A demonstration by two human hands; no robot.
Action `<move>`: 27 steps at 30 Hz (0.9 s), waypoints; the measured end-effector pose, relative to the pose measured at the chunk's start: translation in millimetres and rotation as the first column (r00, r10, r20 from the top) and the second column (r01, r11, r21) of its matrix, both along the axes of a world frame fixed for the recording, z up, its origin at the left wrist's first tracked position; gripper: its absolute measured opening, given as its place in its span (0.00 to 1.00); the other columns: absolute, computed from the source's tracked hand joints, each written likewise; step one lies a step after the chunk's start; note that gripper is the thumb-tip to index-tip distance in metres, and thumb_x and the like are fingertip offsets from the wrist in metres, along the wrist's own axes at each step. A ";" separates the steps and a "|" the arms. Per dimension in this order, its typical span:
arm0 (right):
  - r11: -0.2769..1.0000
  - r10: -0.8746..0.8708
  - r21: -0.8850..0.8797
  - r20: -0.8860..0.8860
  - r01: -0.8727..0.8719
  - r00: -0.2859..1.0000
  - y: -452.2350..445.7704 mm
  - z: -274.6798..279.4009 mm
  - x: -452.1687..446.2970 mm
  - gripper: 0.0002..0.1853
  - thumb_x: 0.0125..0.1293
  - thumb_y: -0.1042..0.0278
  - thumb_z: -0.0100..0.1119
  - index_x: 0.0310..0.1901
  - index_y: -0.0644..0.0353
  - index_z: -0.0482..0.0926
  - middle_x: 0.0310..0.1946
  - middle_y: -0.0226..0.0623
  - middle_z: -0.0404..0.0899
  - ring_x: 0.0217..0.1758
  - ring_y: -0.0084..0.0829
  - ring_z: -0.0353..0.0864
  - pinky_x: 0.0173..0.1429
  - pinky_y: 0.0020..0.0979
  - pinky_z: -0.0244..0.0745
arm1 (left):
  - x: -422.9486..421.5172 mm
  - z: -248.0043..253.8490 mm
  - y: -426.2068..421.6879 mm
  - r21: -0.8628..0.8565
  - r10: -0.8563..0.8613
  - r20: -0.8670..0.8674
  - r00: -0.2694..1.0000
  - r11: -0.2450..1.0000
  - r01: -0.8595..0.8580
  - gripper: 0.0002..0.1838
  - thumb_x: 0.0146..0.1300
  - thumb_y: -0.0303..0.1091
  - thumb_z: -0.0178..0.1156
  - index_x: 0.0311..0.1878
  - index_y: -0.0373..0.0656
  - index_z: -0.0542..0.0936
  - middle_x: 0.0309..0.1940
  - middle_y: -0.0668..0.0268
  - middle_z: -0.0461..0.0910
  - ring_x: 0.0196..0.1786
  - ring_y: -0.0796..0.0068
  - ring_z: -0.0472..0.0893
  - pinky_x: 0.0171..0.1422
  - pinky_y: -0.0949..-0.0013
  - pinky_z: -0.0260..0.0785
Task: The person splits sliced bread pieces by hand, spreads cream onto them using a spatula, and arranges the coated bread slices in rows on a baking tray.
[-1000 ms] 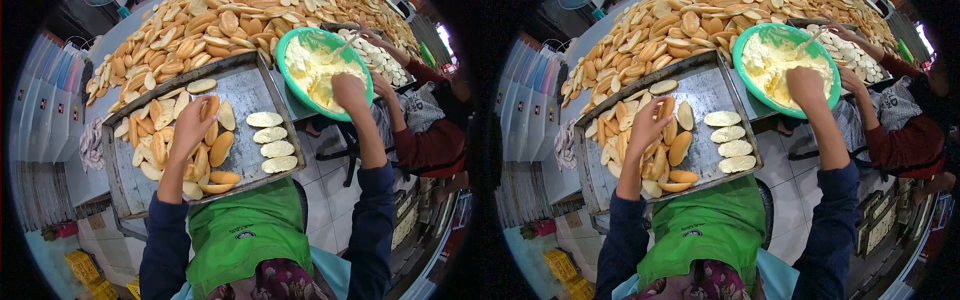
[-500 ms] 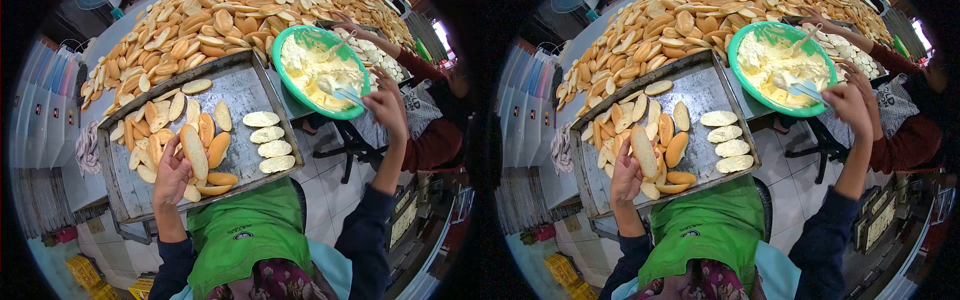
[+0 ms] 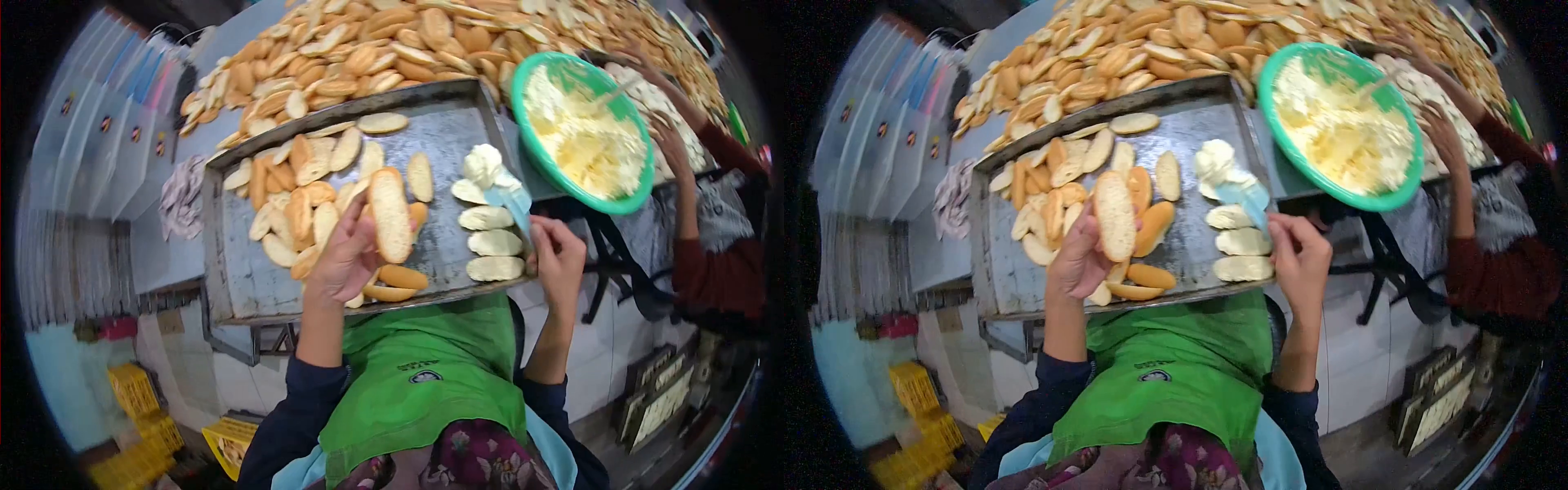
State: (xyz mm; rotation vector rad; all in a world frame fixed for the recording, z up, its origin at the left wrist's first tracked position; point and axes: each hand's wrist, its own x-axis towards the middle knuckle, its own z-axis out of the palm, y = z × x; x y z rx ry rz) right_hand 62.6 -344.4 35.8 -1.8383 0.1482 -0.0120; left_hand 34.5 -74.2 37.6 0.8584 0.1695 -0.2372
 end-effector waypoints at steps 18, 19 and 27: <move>0.986 0.149 0.034 0.272 -0.164 0.951 46.5 -3.8 -14.4 0.12 0.45 0.84 0.63 0.34 0.63 0.81 0.30 0.36 0.76 0.35 0.27 0.75 0.39 0.24 0.70 | -6.5 3.3 14.1 -0.103 0.138 0.020 0.990 0.986 -0.135 0.36 0.54 0.38 0.61 0.64 0.54 0.53 0.55 0.63 0.69 0.54 0.72 0.73 0.48 0.73 0.75; 0.980 0.169 0.057 0.286 -0.192 0.943 50.9 -1.7 -16.8 0.11 0.44 0.84 0.63 0.33 0.63 0.81 0.30 0.36 0.76 0.34 0.28 0.76 0.39 0.23 0.70 | -6.0 6.2 11.9 -0.106 0.158 0.031 0.987 0.982 -0.154 0.36 0.54 0.37 0.61 0.64 0.54 0.54 0.55 0.64 0.69 0.53 0.72 0.74 0.48 0.73 0.75; 0.964 0.235 0.043 0.320 -0.262 0.918 48.2 -22.9 -16.8 0.11 0.44 0.84 0.63 0.33 0.63 0.81 0.30 0.35 0.76 0.34 0.26 0.75 0.38 0.24 0.70 | -3.4 6.9 -1.1 0.016 0.255 -0.016 0.967 0.967 -0.255 0.41 0.47 0.44 0.65 0.63 0.52 0.54 0.48 0.67 0.74 0.47 0.74 0.76 0.43 0.72 0.77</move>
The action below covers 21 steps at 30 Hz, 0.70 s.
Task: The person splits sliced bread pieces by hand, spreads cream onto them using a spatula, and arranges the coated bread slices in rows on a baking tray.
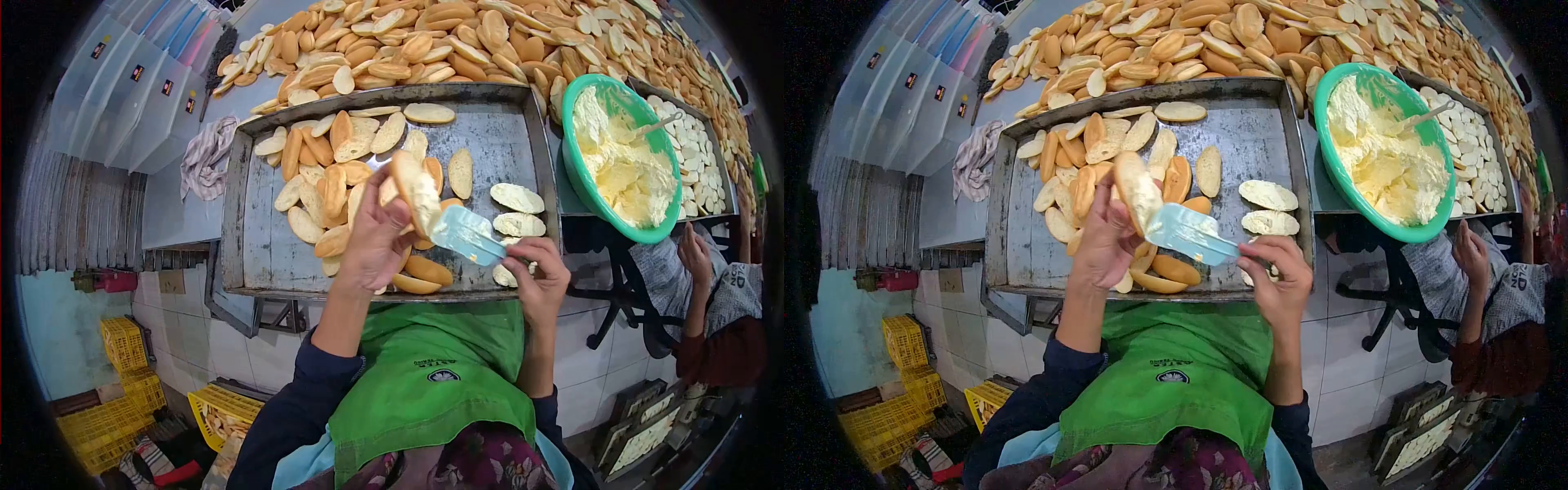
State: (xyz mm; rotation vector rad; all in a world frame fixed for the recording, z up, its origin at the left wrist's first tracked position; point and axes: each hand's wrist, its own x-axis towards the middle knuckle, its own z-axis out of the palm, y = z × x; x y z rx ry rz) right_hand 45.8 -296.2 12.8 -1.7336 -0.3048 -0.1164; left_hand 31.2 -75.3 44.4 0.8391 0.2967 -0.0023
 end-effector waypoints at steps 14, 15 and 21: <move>0.898 -0.256 0.323 -0.171 0.299 0.951 -0.4 -7.5 10.6 0.11 0.52 0.82 0.60 0.39 0.66 0.79 0.32 0.30 0.75 0.33 0.18 0.71 0.38 0.17 0.65 | -7.0 -6.5 -17.3 -0.028 -0.504 0.081 0.860 0.861 0.508 0.40 0.48 0.36 0.68 0.63 0.42 0.59 0.52 0.66 0.69 0.53 0.76 0.71 0.54 0.71 0.68; 0.896 -0.269 0.316 -0.170 0.311 0.948 -8.0 -9.7 9.7 0.11 0.52 0.82 0.60 0.39 0.66 0.79 0.32 0.30 0.75 0.33 0.18 0.71 0.38 0.17 0.65 | -1.5 -7.2 -15.5 0.078 -0.479 0.033 0.877 0.876 0.476 0.38 0.51 0.36 0.66 0.63 0.41 0.60 0.53 0.66 0.69 0.53 0.77 0.71 0.53 0.72 0.69; 0.769 -0.277 0.469 -0.368 0.435 0.887 -55.0 -11.1 -2.4 0.14 0.59 0.76 0.56 0.47 0.68 0.73 0.30 0.31 0.75 0.30 0.17 0.71 0.33 0.17 0.65 | 108.7 -16.4 -14.4 0.711 -0.581 -0.184 0.793 0.479 0.515 0.23 0.55 0.33 0.61 0.55 0.39 0.71 0.43 0.60 0.76 0.40 0.77 0.76 0.40 0.74 0.71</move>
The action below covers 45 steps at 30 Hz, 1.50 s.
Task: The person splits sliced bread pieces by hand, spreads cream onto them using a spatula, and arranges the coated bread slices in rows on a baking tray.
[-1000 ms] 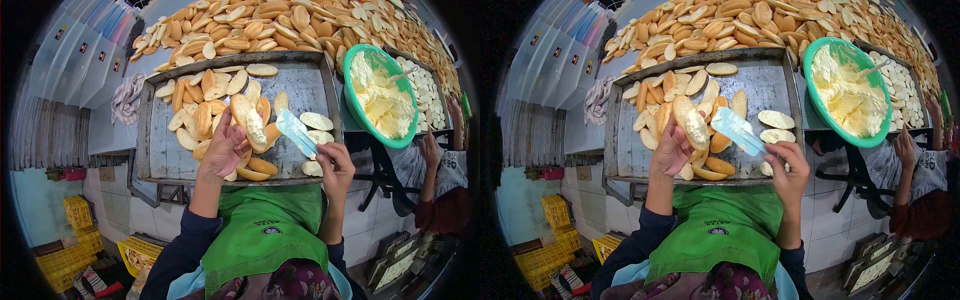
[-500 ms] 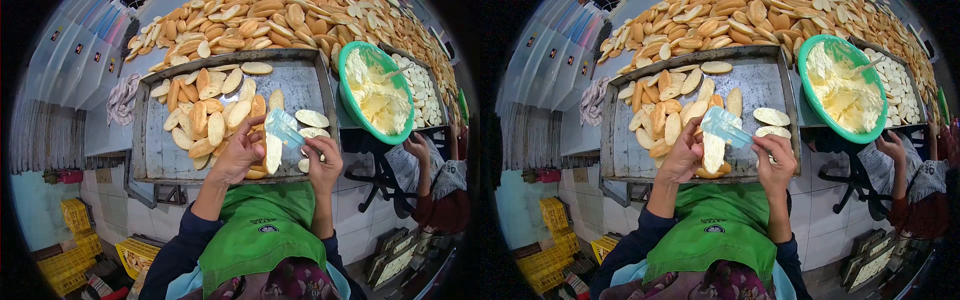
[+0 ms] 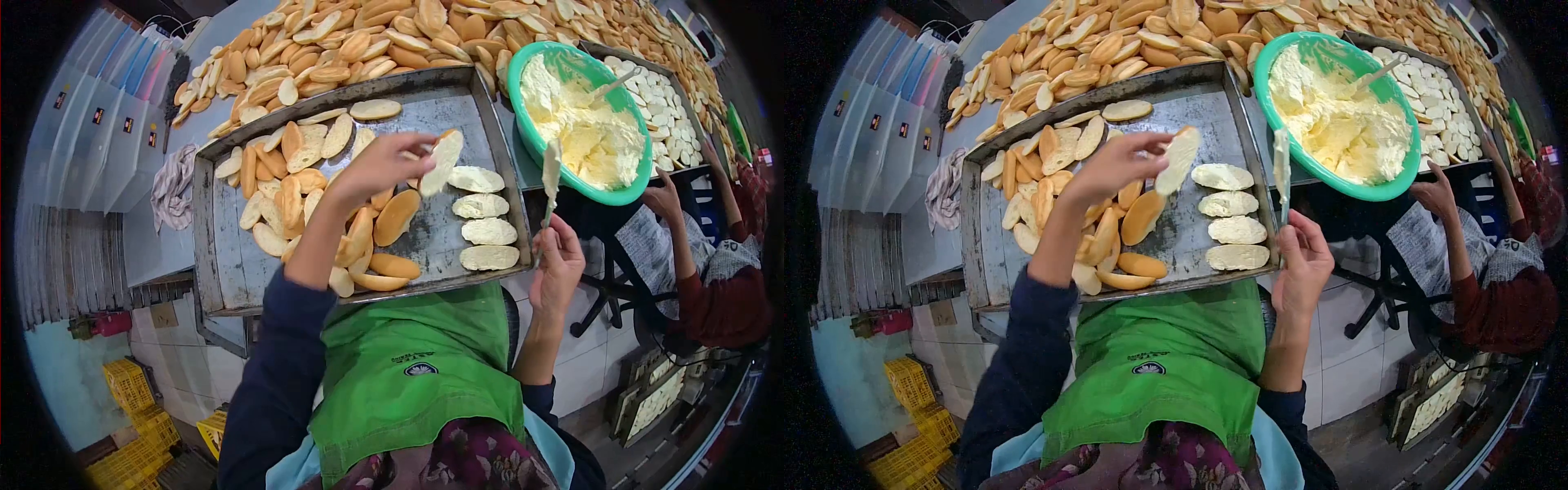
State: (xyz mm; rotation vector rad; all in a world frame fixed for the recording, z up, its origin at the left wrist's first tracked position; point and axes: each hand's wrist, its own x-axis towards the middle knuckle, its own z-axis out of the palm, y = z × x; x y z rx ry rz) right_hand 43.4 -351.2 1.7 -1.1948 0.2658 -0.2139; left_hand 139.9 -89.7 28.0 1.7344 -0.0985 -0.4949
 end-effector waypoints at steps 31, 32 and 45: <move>0.972 -0.034 -0.233 0.044 0.043 0.998 -6.4 2.8 -8.1 0.09 0.58 0.79 0.55 0.41 0.70 0.76 0.39 0.31 0.73 0.32 0.16 0.70 0.32 0.16 0.63 | 30.0 -37.8 8.1 0.562 -0.114 0.382 0.917 0.816 -0.133 0.23 0.49 0.38 0.65 0.44 0.38 0.68 0.35 0.57 0.76 0.42 0.62 0.77 0.46 0.64 0.69; 0.972 -0.029 -0.231 0.049 0.039 0.998 -4.6 4.2 -7.4 0.09 0.58 0.79 0.55 0.41 0.70 0.76 0.39 0.31 0.73 0.32 0.16 0.70 0.32 0.16 0.63 | 21.2 -29.0 8.6 0.359 0.015 0.380 0.925 0.919 -0.162 0.20 0.54 0.37 0.61 0.46 0.38 0.66 0.35 0.60 0.76 0.42 0.69 0.77 0.47 0.66 0.69; 0.778 0.426 -0.452 -0.132 -0.437 0.895 54.2 12.3 1.0 0.08 0.61 0.77 0.51 0.41 0.68 0.77 0.29 0.32 0.76 0.21 0.14 0.68 0.23 0.16 0.62 | -88.1 24.7 11.4 -0.675 0.210 -0.339 0.917 0.625 -0.393 0.26 0.65 0.29 0.47 0.66 0.41 0.55 0.57 0.67 0.66 0.55 0.76 0.70 0.59 0.71 0.66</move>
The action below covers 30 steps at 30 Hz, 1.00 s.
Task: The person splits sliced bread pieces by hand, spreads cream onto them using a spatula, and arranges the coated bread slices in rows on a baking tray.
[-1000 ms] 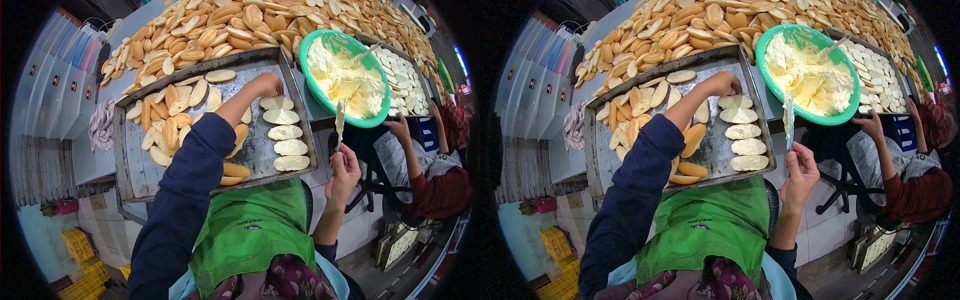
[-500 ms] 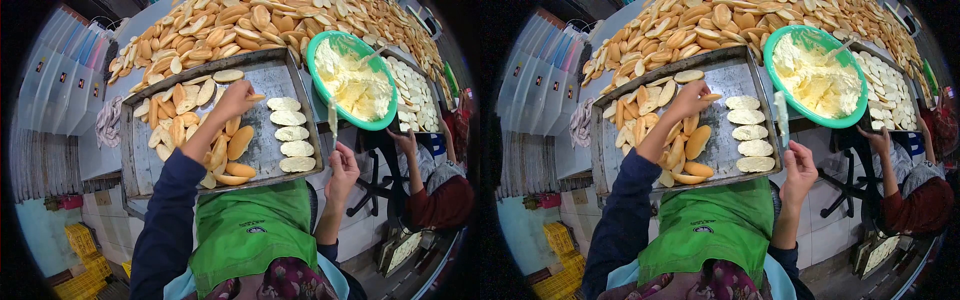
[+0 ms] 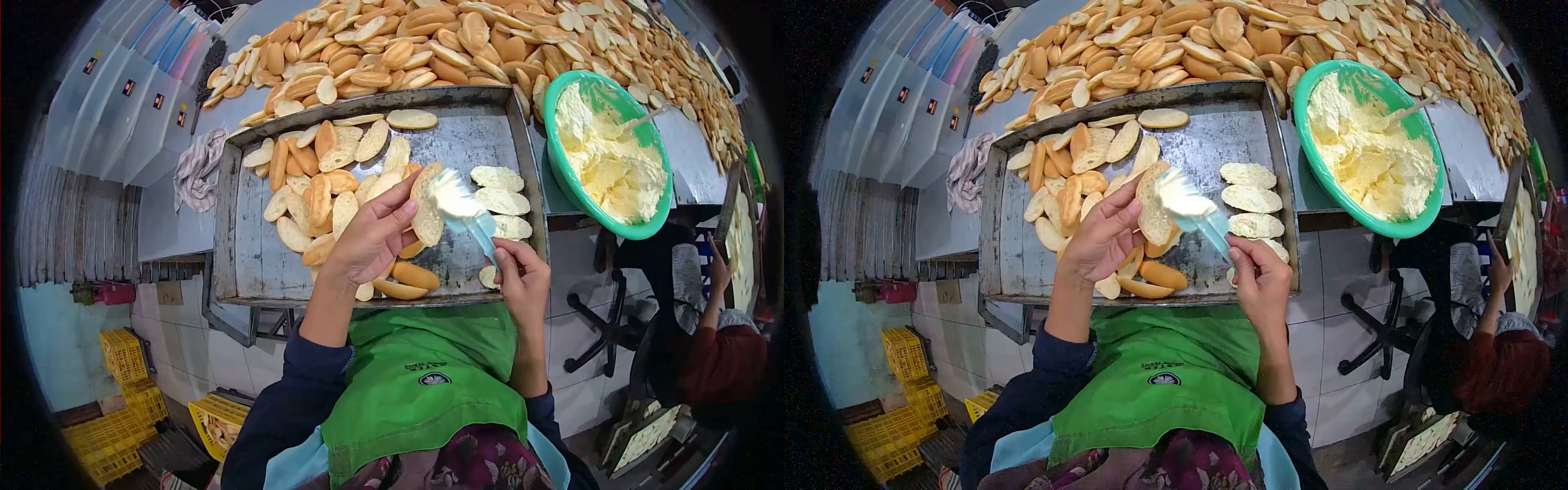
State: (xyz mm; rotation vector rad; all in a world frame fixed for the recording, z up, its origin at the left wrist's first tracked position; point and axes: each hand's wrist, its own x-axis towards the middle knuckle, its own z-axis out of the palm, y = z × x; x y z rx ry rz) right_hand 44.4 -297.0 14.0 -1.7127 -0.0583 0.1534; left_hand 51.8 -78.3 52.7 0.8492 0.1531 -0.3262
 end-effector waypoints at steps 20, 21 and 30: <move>0.999 0.051 0.005 0.222 -0.053 0.974 -2.6 2.8 2.5 0.11 0.47 0.83 0.60 0.35 0.63 0.81 0.32 0.36 0.77 0.35 0.28 0.76 0.38 0.23 0.69 | -3.1 -24.8 12.1 -0.044 0.058 0.184 0.981 0.998 -0.051 0.39 0.50 0.31 0.65 0.64 0.45 0.55 0.55 0.58 0.69 0.53 0.70 0.74 0.52 0.70 0.73; 0.999 0.050 0.006 0.222 -0.053 0.974 -4.8 2.0 2.8 0.11 0.47 0.83 0.60 0.35 0.63 0.81 0.32 0.36 0.77 0.35 0.28 0.76 0.38 0.23 0.69 | -2.5 -25.5 14.0 -0.070 0.137 0.175 0.975 0.990 -0.126 0.39 0.50 0.32 0.64 0.65 0.45 0.55 0.55 0.58 0.69 0.53 0.70 0.74 0.52 0.70 0.73; 0.997 -0.075 0.059 0.372 0.057 0.925 14.9 -2.3 5.7 0.13 0.43 0.87 0.61 0.33 0.61 0.82 0.29 0.34 0.76 0.34 0.31 0.74 0.37 0.25 0.69 | -3.6 -21.4 0.5 0.024 -0.037 0.123 0.992 0.999 0.035 0.49 0.39 0.39 0.73 0.64 0.46 0.55 0.52 0.64 0.70 0.49 0.72 0.75 0.49 0.73 0.73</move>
